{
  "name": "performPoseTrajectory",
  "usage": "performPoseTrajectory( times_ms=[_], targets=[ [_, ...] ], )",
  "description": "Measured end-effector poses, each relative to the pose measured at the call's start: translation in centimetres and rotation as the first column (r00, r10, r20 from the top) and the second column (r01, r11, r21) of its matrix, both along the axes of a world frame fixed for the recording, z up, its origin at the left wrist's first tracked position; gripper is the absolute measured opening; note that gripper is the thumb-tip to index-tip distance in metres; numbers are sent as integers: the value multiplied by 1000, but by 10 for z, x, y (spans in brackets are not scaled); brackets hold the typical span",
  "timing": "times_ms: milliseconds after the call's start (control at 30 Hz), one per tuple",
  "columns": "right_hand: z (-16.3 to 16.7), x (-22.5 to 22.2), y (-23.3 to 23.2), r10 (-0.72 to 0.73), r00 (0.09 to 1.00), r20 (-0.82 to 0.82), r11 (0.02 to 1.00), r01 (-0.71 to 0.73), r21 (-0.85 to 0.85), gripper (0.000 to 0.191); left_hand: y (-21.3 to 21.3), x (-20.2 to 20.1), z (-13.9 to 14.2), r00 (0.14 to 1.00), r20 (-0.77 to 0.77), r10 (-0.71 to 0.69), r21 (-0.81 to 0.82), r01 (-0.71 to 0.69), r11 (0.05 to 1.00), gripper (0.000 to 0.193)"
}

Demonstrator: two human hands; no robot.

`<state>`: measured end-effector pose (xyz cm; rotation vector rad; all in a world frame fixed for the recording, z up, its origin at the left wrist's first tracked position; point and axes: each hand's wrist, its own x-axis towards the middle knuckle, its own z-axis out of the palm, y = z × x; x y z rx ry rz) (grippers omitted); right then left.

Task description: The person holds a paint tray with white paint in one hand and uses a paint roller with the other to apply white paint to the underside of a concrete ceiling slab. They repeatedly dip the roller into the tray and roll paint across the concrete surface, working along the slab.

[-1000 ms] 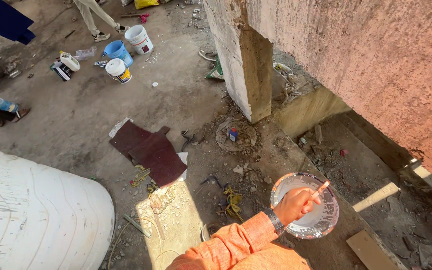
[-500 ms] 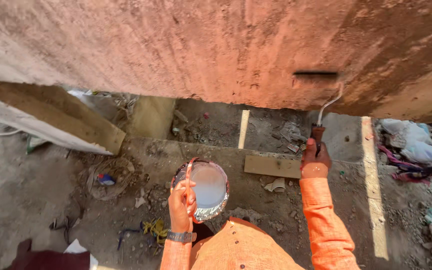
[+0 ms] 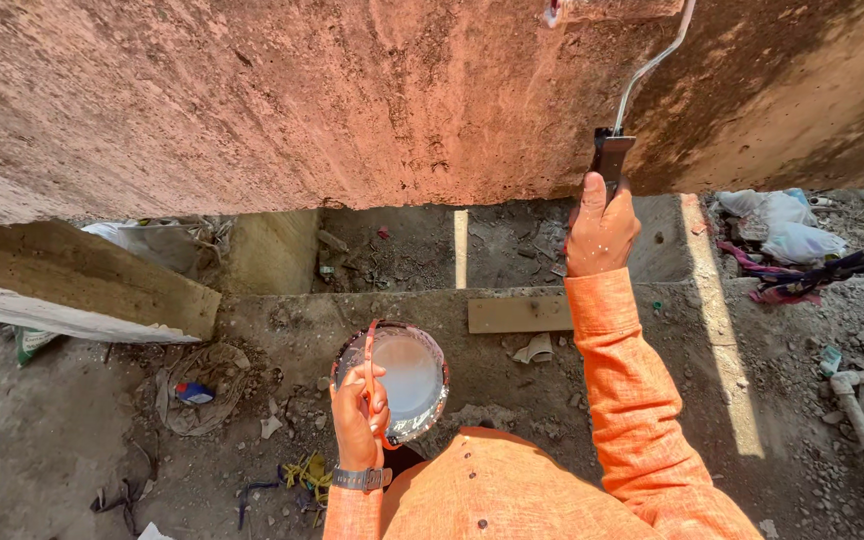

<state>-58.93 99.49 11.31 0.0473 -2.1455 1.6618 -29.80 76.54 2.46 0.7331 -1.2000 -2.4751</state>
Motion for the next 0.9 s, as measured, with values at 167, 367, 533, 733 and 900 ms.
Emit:
performPoseTrajectory(
  times_ms=[167,367,533,733,900],
  targets=[
    [-14,24,2,-63,998,-4,966,62,251,37,3,-3,-2,1000,6,6,-23,-6,1000,31],
    [8,18,6,38,995,-89,990,-25,141,39,8,0,-5,999,-32,-10,-31,9,999,32],
    [37,-5,-1,52,996,-68,999,-52,7,44,15,6,-10,1000,-8,-22,-21,21,1000,33],
    [2,12,-4,-59,996,-62,983,69,172,50,17,13,-14,1000,-9,-18,33,19,999,34],
    [21,9,-5,-22,984,-177,994,41,103,46,22,21,-16,1000,2,-28,-7,28,1000,33]
  ],
)
